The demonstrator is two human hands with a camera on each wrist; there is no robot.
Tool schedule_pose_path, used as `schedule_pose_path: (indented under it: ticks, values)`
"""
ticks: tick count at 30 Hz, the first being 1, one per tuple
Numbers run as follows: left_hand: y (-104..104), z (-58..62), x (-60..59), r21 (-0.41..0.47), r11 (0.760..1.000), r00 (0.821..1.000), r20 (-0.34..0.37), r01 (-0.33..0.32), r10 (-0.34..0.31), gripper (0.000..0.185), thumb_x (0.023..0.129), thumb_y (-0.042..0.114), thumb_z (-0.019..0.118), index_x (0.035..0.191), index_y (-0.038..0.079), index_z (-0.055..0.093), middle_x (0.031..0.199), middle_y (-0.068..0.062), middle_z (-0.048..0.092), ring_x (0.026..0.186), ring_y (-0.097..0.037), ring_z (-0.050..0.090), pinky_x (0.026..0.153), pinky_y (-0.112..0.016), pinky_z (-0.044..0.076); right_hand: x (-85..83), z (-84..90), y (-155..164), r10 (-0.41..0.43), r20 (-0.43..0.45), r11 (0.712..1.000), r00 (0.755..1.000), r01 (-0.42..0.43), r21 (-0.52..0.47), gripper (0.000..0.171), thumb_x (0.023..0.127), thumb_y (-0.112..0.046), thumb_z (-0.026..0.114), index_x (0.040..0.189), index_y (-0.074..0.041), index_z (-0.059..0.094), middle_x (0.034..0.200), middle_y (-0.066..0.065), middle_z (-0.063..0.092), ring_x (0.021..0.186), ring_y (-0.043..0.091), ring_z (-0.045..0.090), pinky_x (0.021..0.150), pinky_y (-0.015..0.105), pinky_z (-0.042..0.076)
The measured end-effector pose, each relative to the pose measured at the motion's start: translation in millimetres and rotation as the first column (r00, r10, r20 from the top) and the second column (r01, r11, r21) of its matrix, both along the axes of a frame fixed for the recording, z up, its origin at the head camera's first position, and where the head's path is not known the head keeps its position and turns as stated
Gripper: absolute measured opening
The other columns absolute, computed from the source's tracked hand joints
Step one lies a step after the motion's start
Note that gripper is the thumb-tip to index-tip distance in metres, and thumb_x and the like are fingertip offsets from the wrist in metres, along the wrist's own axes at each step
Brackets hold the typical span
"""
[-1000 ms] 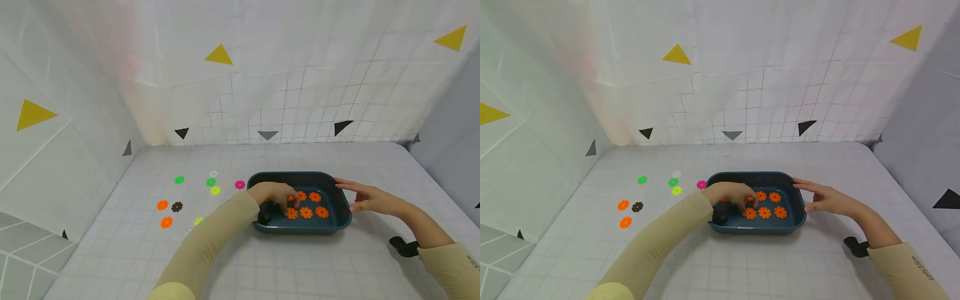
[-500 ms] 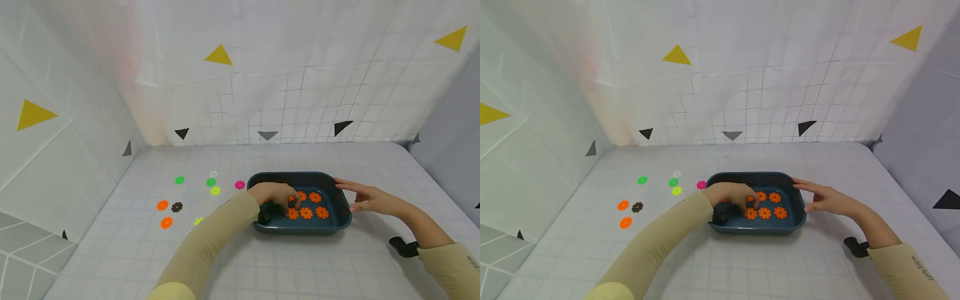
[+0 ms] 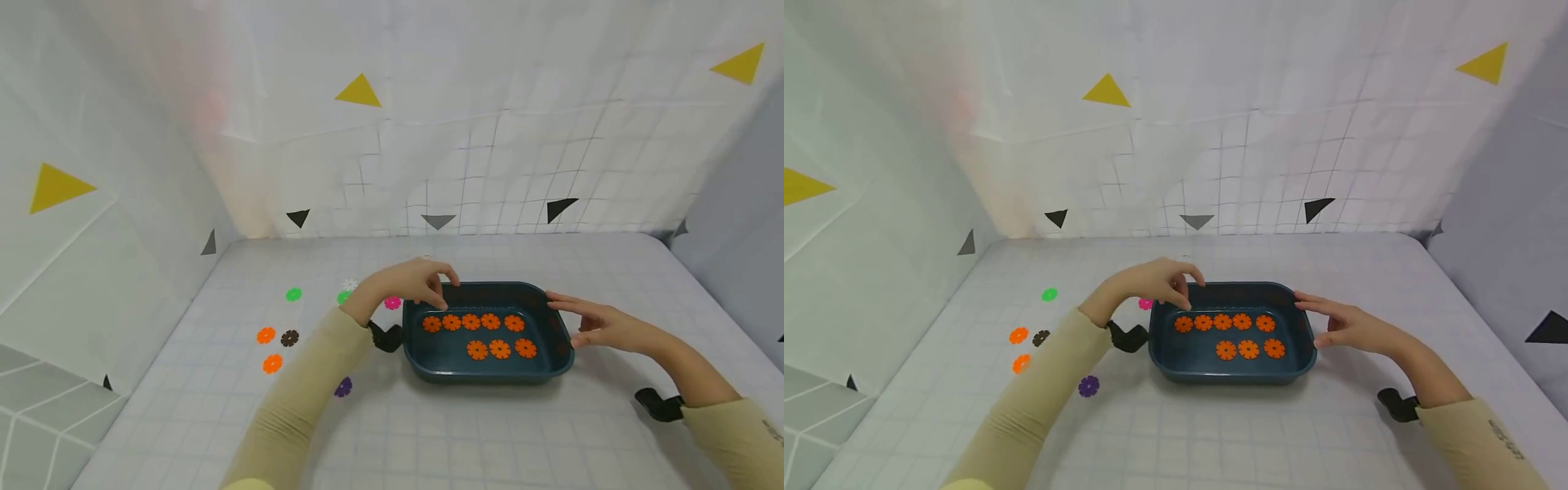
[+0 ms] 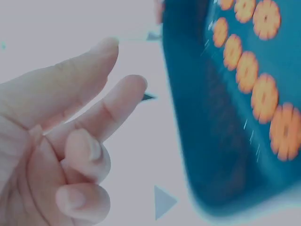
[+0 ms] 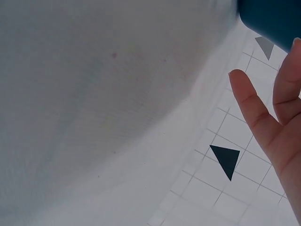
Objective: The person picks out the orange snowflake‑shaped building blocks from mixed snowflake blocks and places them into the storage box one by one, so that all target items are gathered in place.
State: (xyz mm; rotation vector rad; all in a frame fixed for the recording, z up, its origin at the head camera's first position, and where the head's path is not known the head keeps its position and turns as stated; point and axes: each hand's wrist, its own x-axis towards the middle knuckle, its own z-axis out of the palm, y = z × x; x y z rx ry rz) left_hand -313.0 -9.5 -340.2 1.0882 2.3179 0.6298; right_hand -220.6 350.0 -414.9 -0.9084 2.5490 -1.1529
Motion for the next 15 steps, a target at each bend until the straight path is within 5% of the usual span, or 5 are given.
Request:
schedule_pose_path:
  ticks: [6,15]
  values:
    - [-70.1,8.1,-6.6,0.004,0.987,0.987,-0.037,-0.159,0.159,0.039,0.083,0.019,0.068,0.120,0.018,0.053,0.095,-0.003,0.063,0.080,-0.020,0.060,0.068,-0.028,0.050,-0.4,1.1,-1.4,0.008,-0.004,1.000,1.000,-0.008,-0.003,0.058,0.084,-0.001,0.061,0.135,0.007,0.034,0.139,-0.037,0.018,0.069,0.013,0.046,0.055,0.025,0.040]
    - [-175.9,-12.0,-8.3,-0.030,0.923,0.921,-0.080,-0.384,0.380,0.040,0.085,0.014,0.065,0.123,0.010,0.051,0.099,-0.009,0.060,0.083,-0.028,0.060,0.071,-0.032,0.050,0.2,3.1,-1.4,0.016,-0.005,1.000,1.000,-0.016,-0.006,0.059,0.083,0.000,0.061,0.135,0.006,0.034,0.139,-0.037,0.018,0.067,0.013,0.047,0.055,0.024,0.041]
